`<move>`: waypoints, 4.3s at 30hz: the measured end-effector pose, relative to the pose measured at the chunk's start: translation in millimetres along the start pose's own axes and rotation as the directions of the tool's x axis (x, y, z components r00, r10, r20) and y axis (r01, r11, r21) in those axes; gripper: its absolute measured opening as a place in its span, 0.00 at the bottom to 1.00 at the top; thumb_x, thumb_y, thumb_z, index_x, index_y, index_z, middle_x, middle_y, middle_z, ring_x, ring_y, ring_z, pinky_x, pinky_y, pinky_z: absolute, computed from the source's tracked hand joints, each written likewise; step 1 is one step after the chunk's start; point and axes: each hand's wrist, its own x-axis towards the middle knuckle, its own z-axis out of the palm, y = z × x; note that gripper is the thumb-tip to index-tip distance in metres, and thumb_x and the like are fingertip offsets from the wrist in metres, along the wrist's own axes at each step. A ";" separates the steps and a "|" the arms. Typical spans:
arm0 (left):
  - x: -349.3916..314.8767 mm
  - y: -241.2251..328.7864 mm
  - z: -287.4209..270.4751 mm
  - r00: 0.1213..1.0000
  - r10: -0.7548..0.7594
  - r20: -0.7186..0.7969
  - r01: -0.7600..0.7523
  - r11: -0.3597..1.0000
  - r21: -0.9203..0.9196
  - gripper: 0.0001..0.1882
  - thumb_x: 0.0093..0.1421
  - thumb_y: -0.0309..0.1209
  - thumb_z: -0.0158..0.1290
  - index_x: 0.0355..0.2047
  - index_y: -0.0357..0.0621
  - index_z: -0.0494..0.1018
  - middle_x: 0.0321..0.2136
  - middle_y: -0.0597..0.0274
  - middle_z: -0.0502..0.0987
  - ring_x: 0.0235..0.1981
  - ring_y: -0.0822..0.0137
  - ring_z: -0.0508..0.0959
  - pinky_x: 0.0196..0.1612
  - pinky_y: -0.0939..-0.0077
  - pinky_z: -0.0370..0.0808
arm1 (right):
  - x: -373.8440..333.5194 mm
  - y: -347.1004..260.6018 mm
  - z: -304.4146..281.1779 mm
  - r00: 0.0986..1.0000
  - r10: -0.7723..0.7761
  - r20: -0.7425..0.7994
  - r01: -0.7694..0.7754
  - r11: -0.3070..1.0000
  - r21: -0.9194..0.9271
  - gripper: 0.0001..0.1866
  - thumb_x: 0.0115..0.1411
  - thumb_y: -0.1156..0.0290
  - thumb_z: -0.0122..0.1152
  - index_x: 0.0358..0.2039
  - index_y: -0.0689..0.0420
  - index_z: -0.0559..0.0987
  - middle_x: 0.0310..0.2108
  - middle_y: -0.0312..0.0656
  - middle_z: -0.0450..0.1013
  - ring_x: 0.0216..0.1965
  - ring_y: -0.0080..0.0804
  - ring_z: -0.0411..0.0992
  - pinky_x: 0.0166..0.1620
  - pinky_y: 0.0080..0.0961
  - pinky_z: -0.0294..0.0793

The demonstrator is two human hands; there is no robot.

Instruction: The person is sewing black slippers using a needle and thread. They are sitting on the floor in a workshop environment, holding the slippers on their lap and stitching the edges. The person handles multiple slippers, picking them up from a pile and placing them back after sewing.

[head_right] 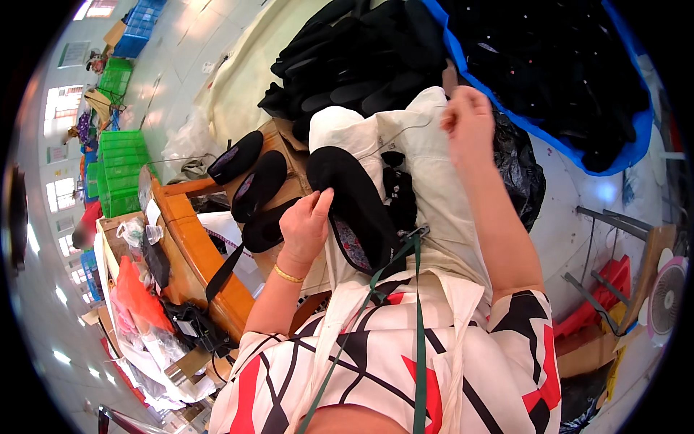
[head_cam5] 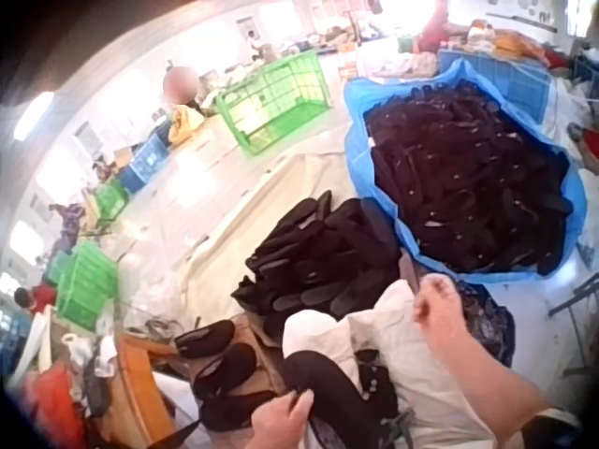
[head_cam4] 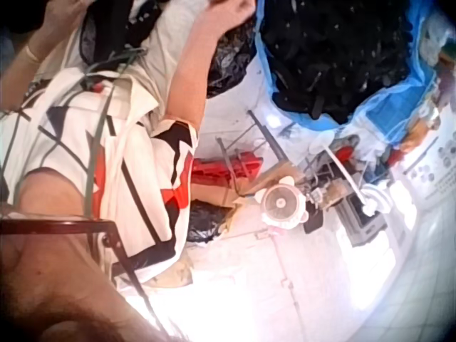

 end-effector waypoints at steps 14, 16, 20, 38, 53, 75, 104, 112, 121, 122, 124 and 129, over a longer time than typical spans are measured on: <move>13.3 14.5 -6.4 0.804 -0.553 0.217 0.579 0.646 -0.498 0.23 0.53 0.21 0.56 0.52 0.42 0.72 0.32 0.56 0.72 0.26 0.64 0.74 0.30 0.74 0.73 | -53.3 48.2 59.8 0.686 -0.120 0.718 0.641 0.568 -0.517 0.04 0.61 0.72 0.60 0.33 0.59 0.79 0.30 0.42 0.75 0.32 0.35 0.75 0.37 0.27 0.75; 15.8 16.6 -3.8 0.803 -0.561 0.203 0.575 0.636 -0.516 0.23 0.53 0.22 0.58 0.50 0.42 0.72 0.34 0.56 0.72 0.28 0.62 0.74 0.33 0.73 0.74 | -65.0 47.0 74.3 0.765 -0.072 0.640 0.447 0.775 -0.447 0.07 0.65 0.70 0.59 0.34 0.60 0.79 0.31 0.39 0.75 0.31 0.28 0.74 0.38 0.22 0.75; 15.8 15.7 7.0 0.786 -0.586 0.198 0.607 0.671 -0.426 0.23 0.52 0.26 0.60 0.49 0.44 0.70 0.37 0.54 0.74 0.35 0.54 0.78 0.35 0.66 0.76 | -97.0 63.7 92.7 0.730 0.242 0.640 -0.131 0.967 -0.217 0.14 0.72 0.66 0.49 0.33 0.61 0.76 0.33 0.35 0.75 0.34 0.21 0.72 0.44 0.19 0.74; 42.2 -6.1 4.9 0.995 -0.097 0.032 0.102 0.925 -0.366 0.22 0.54 0.26 0.56 0.51 0.44 0.69 0.31 0.58 0.75 0.30 0.54 0.79 0.28 0.65 0.77 | -162.3 2.5 82.6 0.794 0.048 0.606 0.127 0.962 -0.243 0.16 0.71 0.71 0.44 0.23 0.56 0.68 0.21 0.34 0.62 0.25 0.21 0.60 0.37 0.22 0.65; 36.4 41.3 39.8 0.953 -0.158 0.258 0.290 0.720 -0.631 0.15 0.52 0.30 0.59 0.42 0.48 0.77 0.31 0.55 0.77 0.35 0.51 0.79 0.37 0.62 0.76 | -158.5 -10.2 15.6 0.649 -0.188 0.737 0.685 0.567 -0.458 0.07 0.65 0.74 0.55 0.30 0.60 0.76 0.28 0.43 0.73 0.30 0.39 0.71 0.35 0.31 0.71; 55.5 62.2 14.7 0.611 -0.100 0.786 0.770 0.306 -0.560 0.15 0.59 0.38 0.60 0.24 0.38 0.78 0.17 0.61 0.76 0.19 0.71 0.73 0.24 0.75 0.68 | -153.6 -29.7 -25.3 0.341 -0.293 0.893 0.913 0.329 -0.240 0.04 0.53 0.78 0.66 0.30 0.60 0.78 0.24 0.42 0.71 0.24 0.39 0.69 0.27 0.30 0.69; 32.8 48.5 23.1 0.548 -0.280 0.788 0.821 0.001 -0.571 0.06 0.64 0.31 0.56 0.33 0.41 0.76 0.23 0.72 0.74 0.20 0.84 0.68 0.20 0.88 0.63 | -127.6 7.4 -30.2 0.595 -0.051 0.802 0.793 0.198 -0.576 0.04 0.55 0.72 0.65 0.31 0.52 0.78 0.28 0.37 0.71 0.28 0.40 0.73 0.27 0.33 0.73; 36.0 46.1 16.5 0.424 -0.166 0.890 0.871 -0.194 -0.451 0.08 0.65 0.34 0.56 0.34 0.43 0.74 0.22 0.71 0.74 0.17 0.83 0.67 0.19 0.89 0.63 | -125.2 14.0 -31.3 0.807 0.088 0.584 0.267 0.828 -0.494 0.04 0.65 0.70 0.59 0.35 0.55 0.76 0.26 0.36 0.72 0.25 0.26 0.74 0.26 0.21 0.71; 31.7 44.6 15.2 0.563 -0.151 0.812 0.773 -0.250 -0.583 0.08 0.66 0.33 0.55 0.32 0.44 0.72 0.23 0.73 0.71 0.18 0.84 0.66 0.21 0.89 0.62 | -89.6 -12.2 -117.6 0.886 0.463 0.038 -0.459 0.885 -0.076 0.05 0.68 0.66 0.56 0.38 0.53 0.72 0.21 0.32 0.69 0.18 0.20 0.66 0.20 0.17 0.63; 30.7 44.9 16.9 0.610 -0.194 0.768 0.768 -0.095 -0.634 0.07 0.64 0.33 0.56 0.33 0.42 0.73 0.22 0.71 0.72 0.19 0.80 0.68 0.24 0.84 0.65 | -90.7 -10.7 -119.9 0.896 0.443 0.037 -0.438 0.893 -0.099 0.05 0.68 0.66 0.56 0.38 0.53 0.72 0.21 0.32 0.69 0.18 0.20 0.66 0.19 0.17 0.63; 34.3 44.3 17.5 0.713 -0.250 0.655 0.701 0.228 -0.676 0.09 0.61 0.32 0.58 0.35 0.39 0.74 0.21 0.66 0.74 0.22 0.72 0.73 0.28 0.76 0.71 | -94.4 -11.1 -113.1 0.915 0.401 0.044 -0.391 0.909 -0.143 0.06 0.68 0.66 0.56 0.38 0.53 0.72 0.20 0.32 0.68 0.17 0.21 0.65 0.19 0.18 0.62; 47.0 60.1 9.9 0.819 -0.276 0.504 0.562 0.568 -0.602 0.13 0.53 0.35 0.63 0.37 0.43 0.80 0.27 0.55 0.79 0.27 0.56 0.78 0.33 0.68 0.75 | -100.8 -19.4 -104.9 0.929 0.358 0.092 -0.334 0.920 -0.206 0.05 0.68 0.68 0.55 0.38 0.55 0.72 0.20 0.32 0.68 0.17 0.20 0.64 0.19 0.17 0.62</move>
